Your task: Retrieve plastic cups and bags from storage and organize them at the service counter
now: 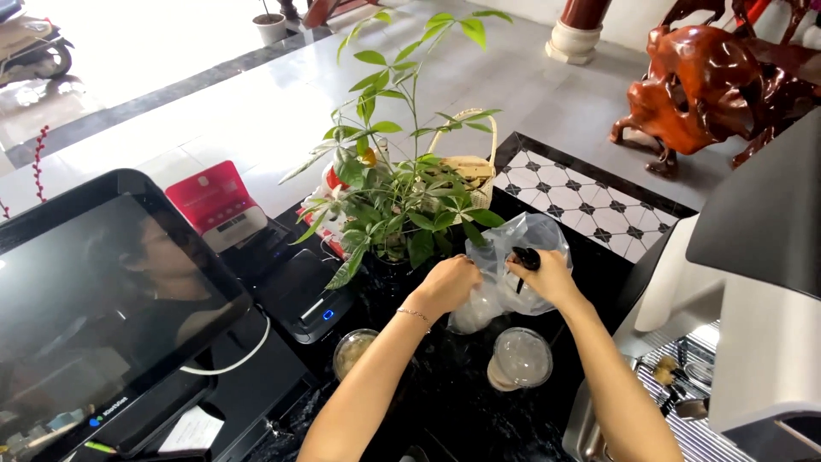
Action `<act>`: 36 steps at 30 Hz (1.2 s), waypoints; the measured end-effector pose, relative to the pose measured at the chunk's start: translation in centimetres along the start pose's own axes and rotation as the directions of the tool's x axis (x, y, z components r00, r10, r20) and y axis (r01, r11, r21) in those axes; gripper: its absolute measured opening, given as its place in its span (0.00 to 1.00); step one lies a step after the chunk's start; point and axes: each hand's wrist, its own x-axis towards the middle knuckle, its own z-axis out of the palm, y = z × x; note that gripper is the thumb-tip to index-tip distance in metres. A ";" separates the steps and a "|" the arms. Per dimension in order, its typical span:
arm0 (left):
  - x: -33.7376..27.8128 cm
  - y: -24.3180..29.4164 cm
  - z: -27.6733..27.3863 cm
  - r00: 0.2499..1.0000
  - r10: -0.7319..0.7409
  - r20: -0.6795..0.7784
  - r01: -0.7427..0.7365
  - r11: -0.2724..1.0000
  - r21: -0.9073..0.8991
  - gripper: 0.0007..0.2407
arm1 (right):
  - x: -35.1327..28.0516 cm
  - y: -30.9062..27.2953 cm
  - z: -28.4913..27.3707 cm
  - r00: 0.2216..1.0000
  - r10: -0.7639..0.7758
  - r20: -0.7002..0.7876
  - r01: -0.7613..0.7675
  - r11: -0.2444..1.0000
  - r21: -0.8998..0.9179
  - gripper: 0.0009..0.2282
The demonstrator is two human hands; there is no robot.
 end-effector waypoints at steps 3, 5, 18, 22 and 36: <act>0.2 -0.5 0.5 1.000 -0.011 0.023 0.011 1.000 0.006 0.04 | 0.0 0.6 -0.2 0.995 0.067 0.075 -0.071 0.996 0.051 0.06; 0.4 0.3 -0.6 0.999 -0.017 0.032 0.015 0.999 0.037 0.05 | -0.3 1.5 0.3 0.986 0.132 0.107 -0.138 0.989 0.059 0.08; 0.4 3.9 -7.2 0.980 0.003 0.199 -0.007 1.000 0.021 0.05 | 1.3 3.5 4.2 0.982 -0.010 -0.190 0.019 0.999 0.046 0.18; 0.4 3.7 -7.4 0.984 -0.006 0.179 0.008 1.000 -0.009 0.06 | -0.3 4.9 7.1 0.984 0.162 0.067 -0.161 0.987 -0.023 0.13; 0.6 2.3 -4.2 0.986 -0.070 0.153 0.057 0.995 0.082 0.06 | 1.1 6.8 6.8 0.989 0.137 -0.061 -0.148 0.955 -0.257 0.14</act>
